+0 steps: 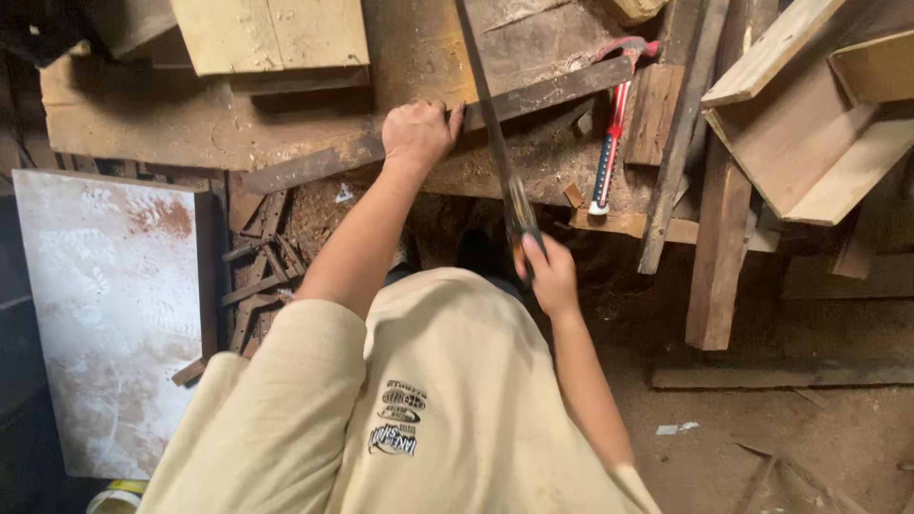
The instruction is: The person uses a hand saw to cut a long wooden plank on a workbench. They hold the plank steady with one hand and saw with the other, producing sawdust as the cut progresses.
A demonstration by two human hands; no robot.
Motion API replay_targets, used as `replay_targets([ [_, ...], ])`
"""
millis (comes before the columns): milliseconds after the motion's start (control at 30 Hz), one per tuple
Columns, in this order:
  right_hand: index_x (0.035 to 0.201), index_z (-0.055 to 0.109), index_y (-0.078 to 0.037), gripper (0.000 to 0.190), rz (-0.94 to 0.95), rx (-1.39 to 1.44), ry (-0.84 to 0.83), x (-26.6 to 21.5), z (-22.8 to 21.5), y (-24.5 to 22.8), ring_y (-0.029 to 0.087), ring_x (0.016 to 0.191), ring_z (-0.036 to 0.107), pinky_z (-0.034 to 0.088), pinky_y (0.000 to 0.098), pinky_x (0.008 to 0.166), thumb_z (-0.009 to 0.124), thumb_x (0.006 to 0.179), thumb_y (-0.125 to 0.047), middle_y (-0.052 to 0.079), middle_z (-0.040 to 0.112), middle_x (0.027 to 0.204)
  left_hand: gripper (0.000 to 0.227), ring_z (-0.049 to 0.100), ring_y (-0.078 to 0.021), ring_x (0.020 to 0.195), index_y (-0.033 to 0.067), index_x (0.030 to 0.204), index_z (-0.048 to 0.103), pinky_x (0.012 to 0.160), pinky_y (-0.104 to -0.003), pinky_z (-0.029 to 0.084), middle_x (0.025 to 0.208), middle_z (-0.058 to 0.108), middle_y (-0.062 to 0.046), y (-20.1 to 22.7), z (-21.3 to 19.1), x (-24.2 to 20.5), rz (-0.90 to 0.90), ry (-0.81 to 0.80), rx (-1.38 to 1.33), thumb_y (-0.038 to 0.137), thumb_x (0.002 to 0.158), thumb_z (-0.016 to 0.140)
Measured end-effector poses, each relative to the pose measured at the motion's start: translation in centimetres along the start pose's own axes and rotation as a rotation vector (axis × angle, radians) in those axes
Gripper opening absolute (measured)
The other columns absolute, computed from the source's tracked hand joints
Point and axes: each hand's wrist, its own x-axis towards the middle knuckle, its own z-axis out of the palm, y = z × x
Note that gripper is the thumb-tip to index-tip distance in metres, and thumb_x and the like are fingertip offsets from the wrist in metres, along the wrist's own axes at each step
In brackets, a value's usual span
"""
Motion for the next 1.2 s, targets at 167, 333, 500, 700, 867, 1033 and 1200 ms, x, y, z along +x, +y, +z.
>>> replay_targets([
  [167, 0.080, 0.062, -0.003, 0.034, 0.229, 0.016, -0.023, -11.4, -6.4, 0.0, 0.010, 0.058, 0.050, 0.040, 0.0273, 0.056, 0.053, 0.103, -0.027, 0.001, 0.058, 0.066, 0.061, 0.073, -0.0311, 0.067, 0.0128, 0.073, 0.075, 0.060, -0.043, 0.056, 0.073, 0.072, -0.014, -0.3, 0.5, 0.0, 0.005, 0.053, -0.020, 0.054, 0.105, 0.043],
  [333, 0.078, 0.061, -0.004, 0.035, 0.175, 0.039, -0.031, -16.5, -8.4, 0.6, 0.010, 0.061, 0.052, 0.042, 0.0265, 0.058, 0.051, 0.104, -0.026, 0.000, 0.060, 0.067, 0.058, 0.072, -0.0325, 0.065, 0.0129, 0.069, 0.074, 0.060, -0.043, 0.056, 0.068, 0.072, -0.015, -0.4, 1.3, -0.1, 0.009, 0.186, -0.023, 0.055, 0.100, 0.048],
  [500, 0.073, 0.057, -0.007, 0.040, 0.074, -0.070, 0.022, -5.2, -2.4, 0.8, 0.009, 0.052, 0.045, 0.034, 0.0271, 0.050, 0.051, 0.105, -0.029, -0.002, 0.053, 0.059, 0.060, 0.072, -0.0338, 0.064, 0.0110, 0.070, 0.074, 0.058, -0.045, 0.056, 0.069, 0.071, -0.016, -0.6, 1.4, 0.3, 0.025, 0.101, -0.069, 0.053, 0.103, 0.046],
  [700, 0.078, 0.055, -0.005, 0.038, -0.021, -0.022, 0.004, -0.8, -0.6, 0.8, 0.009, 0.059, 0.049, 0.040, 0.0263, 0.057, 0.052, 0.108, -0.029, -0.001, 0.054, 0.064, 0.062, 0.073, -0.0349, 0.065, 0.0115, 0.071, 0.076, 0.057, -0.045, 0.057, 0.073, 0.072, -0.019, -0.1, 0.3, 0.2, -0.010, 0.101, -0.037, 0.054, 0.103, 0.044],
  [867, 0.076, 0.057, -0.005, 0.037, 0.094, 0.021, -0.058, -11.2, -6.2, 2.4, 0.010, 0.060, 0.047, 0.038, 0.0274, 0.059, 0.051, 0.105, -0.027, 0.001, 0.053, 0.064, 0.064, 0.073, -0.0355, 0.067, 0.0107, 0.073, 0.076, 0.058, -0.045, 0.058, 0.074, 0.073, -0.020, 0.2, -0.4, 0.3, -0.043, -0.006, -0.029, 0.054, 0.104, 0.041],
  [1033, 0.071, 0.059, -0.005, 0.040, 0.076, -0.034, -0.031, -13.5, -6.3, 3.4, 0.011, 0.055, 0.049, 0.040, 0.0285, 0.055, 0.051, 0.103, -0.027, 0.001, 0.055, 0.060, 0.061, 0.074, -0.0368, 0.067, 0.0123, 0.073, 0.077, 0.060, -0.046, 0.058, 0.073, 0.073, -0.019, 0.1, -0.6, 0.3, -0.030, 0.081, -0.068, 0.054, 0.102, 0.043],
  [1200, 0.072, 0.057, -0.007, 0.042, -0.049, 0.020, 0.022, -0.9, 0.3, 1.6, 0.009, 0.055, 0.049, 0.039, 0.0259, 0.056, 0.051, 0.107, -0.029, -0.001, 0.053, 0.060, 0.064, 0.073, -0.0370, 0.067, 0.0112, 0.074, 0.076, 0.058, -0.047, 0.058, 0.074, 0.073, -0.020, 0.2, -0.5, 0.6, -0.038, -0.004, -0.022, 0.056, 0.104, 0.040],
])
